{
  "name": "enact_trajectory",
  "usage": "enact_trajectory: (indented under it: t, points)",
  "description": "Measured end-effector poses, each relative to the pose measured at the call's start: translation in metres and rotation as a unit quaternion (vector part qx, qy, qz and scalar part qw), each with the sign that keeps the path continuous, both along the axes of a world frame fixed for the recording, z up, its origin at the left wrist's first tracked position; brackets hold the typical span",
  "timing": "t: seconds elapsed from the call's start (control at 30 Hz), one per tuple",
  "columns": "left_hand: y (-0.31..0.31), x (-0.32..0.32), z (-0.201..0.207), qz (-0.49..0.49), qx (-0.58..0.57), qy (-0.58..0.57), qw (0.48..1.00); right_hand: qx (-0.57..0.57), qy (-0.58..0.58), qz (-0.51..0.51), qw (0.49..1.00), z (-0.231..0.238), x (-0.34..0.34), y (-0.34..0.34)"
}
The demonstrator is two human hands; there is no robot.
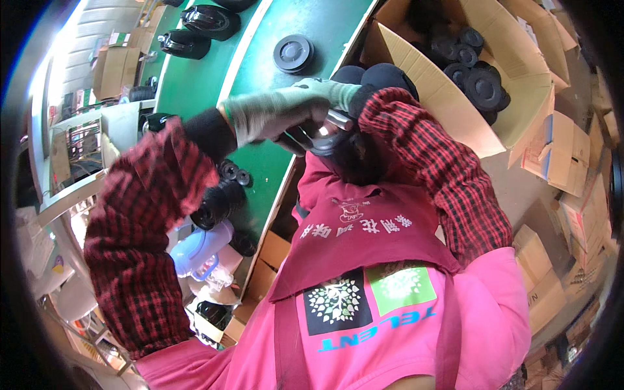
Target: The person assembles black kettles at a workstation. They pick up kettle bodies and lids, insert a metal filter into the body, and screw the lid on. Completed kettles are placed on the green table, and lids are stored in a cardboard box.
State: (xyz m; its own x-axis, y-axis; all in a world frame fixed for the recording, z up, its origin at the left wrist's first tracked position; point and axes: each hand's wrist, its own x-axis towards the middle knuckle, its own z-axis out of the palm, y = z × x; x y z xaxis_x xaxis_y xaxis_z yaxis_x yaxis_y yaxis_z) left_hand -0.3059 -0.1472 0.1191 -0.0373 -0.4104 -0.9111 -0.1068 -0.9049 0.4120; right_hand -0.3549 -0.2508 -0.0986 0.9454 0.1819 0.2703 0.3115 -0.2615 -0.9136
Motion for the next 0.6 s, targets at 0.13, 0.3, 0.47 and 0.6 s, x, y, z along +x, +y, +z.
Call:
enact_trajectory:
  t: [0.13, 0.3, 0.47, 0.6]
  points:
    - [-0.037, 0.005, -0.008, -0.133, 0.152, -0.022, 0.979, -0.068, 0.033, -0.006, 0.997, 0.027, -0.015, 0.001]
    - [-0.044, 0.002, -0.018, -0.256, 0.146, -0.061, 0.954, -0.122, 0.052, 0.024, 0.991, 0.047, -0.02, 0.007]
    - [-0.069, -0.009, -0.03, -0.406, 0.103, -0.075, 0.905, -0.005, 0.105, -0.006, 0.994, 0.003, 0.007, 0.001]
    - [-0.072, -0.013, -0.049, -0.485, 0.076, -0.072, 0.868, -0.063, 0.19, 0.042, 0.979, 0.03, 0.006, -0.005]
